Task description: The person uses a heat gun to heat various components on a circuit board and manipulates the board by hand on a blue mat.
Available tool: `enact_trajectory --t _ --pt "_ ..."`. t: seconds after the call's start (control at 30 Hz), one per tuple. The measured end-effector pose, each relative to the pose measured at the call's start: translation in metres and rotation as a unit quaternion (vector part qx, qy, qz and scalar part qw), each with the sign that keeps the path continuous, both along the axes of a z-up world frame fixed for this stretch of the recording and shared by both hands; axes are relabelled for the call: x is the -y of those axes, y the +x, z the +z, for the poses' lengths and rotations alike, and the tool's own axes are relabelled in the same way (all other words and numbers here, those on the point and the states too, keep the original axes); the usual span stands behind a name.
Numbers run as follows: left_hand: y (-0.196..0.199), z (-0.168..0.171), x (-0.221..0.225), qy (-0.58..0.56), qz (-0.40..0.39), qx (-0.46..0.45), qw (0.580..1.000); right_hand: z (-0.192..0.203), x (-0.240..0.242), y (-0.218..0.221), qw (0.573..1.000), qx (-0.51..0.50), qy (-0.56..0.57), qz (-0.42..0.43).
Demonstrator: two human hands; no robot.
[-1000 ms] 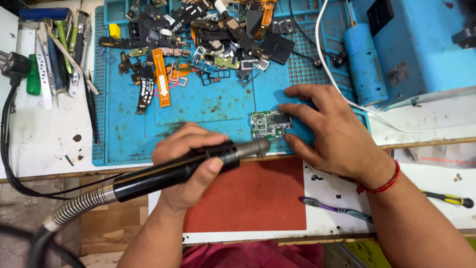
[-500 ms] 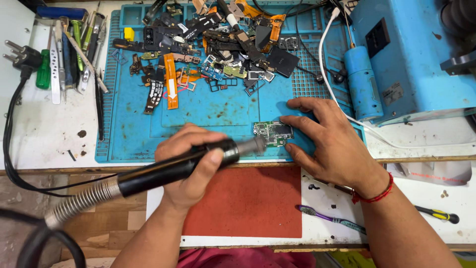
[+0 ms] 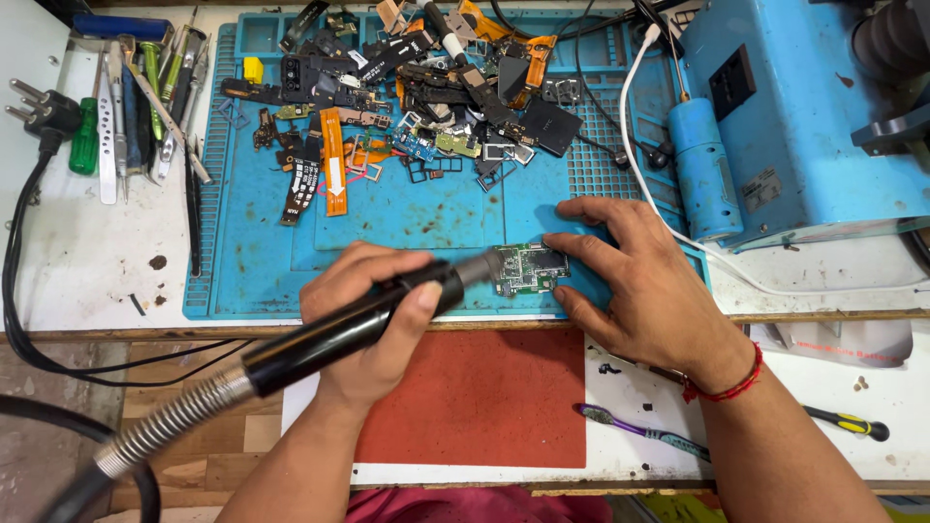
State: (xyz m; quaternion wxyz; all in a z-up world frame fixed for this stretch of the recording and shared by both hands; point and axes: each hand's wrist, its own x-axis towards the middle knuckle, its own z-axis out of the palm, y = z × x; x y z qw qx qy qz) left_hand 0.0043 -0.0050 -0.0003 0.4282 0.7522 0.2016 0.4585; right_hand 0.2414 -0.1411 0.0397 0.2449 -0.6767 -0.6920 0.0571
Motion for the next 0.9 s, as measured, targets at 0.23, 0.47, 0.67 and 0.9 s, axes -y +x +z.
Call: enact_trajectory --t 0.23,0.47,0.67,0.9 --pt "-0.0002 -0.0024 -0.0044 0.000 -0.062 0.025 0.998 -0.0003 0.0001 0.0008 1.000 0.001 0.003 0.002" --pt "0.0005 0.0008 0.0000 0.012 -0.037 -0.004 0.999 -0.0004 -0.0001 0.0000 1.000 -0.006 0.004 -0.013" --pt "0.0018 0.0014 -0.0002 0.016 -0.062 0.018 0.998 -0.0024 0.0005 0.0024 1.000 -0.022 0.011 -0.013" --pt "0.0034 0.0067 -0.0049 0.019 -0.137 -0.003 0.990 -0.0034 -0.0003 0.0021 1.000 -0.026 0.004 -0.017"
